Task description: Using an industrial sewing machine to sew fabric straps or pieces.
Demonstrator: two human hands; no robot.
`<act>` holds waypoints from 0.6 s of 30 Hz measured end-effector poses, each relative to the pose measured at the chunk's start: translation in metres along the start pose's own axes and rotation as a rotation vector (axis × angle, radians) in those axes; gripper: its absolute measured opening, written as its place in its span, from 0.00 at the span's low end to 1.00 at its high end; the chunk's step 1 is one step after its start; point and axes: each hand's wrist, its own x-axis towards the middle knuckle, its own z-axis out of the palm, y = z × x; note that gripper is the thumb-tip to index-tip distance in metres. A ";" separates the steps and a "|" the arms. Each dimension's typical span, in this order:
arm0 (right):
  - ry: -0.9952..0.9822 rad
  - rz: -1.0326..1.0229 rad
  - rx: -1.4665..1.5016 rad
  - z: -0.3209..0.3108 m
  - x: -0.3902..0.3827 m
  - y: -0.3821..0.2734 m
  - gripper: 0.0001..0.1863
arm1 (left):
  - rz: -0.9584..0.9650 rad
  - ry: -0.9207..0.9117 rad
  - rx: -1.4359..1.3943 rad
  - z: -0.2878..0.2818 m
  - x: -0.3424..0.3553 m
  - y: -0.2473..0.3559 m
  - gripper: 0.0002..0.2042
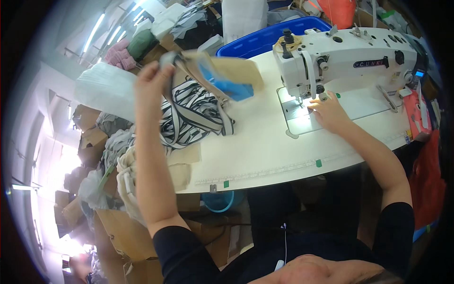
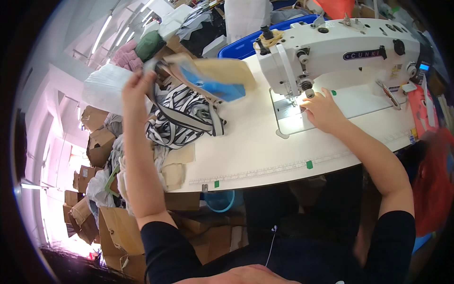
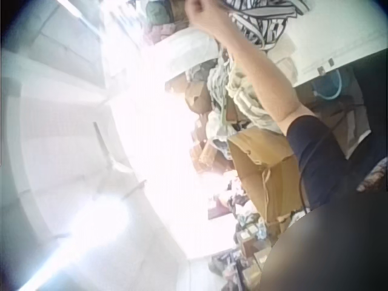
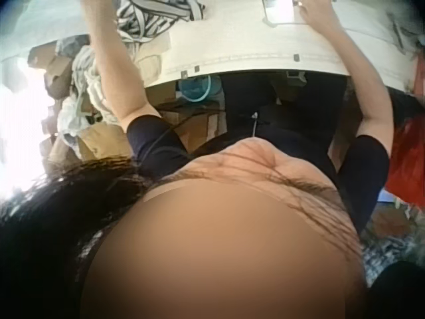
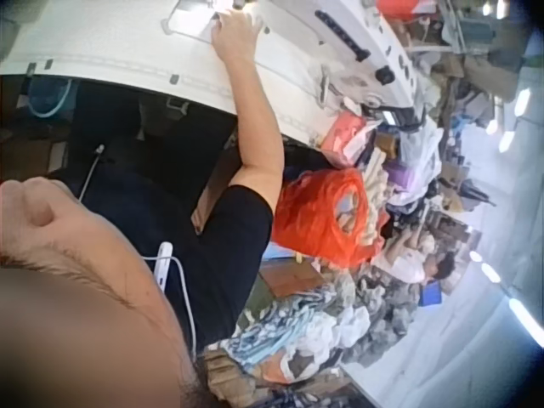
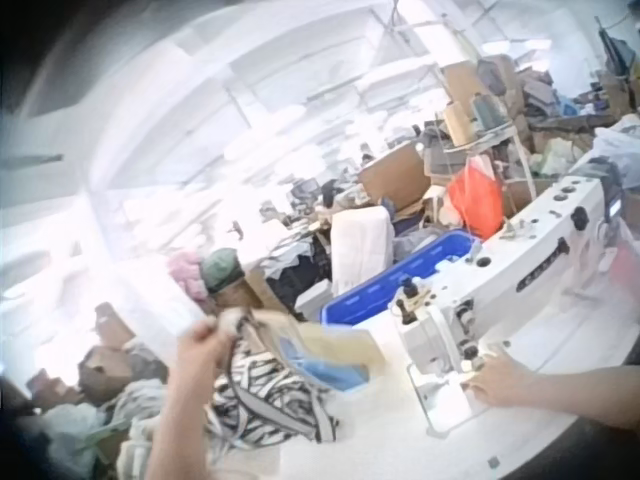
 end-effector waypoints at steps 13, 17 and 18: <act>0.038 -0.041 -0.029 0.003 0.000 0.002 0.11 | -0.103 -0.221 0.455 0.014 0.075 0.062 0.13; 0.056 -0.048 0.012 0.005 -0.001 0.005 0.11 | 0.541 0.312 0.581 0.066 0.118 0.052 0.13; 0.061 -0.050 0.023 0.005 -0.002 0.004 0.12 | 0.561 0.413 0.414 0.070 0.126 0.056 0.18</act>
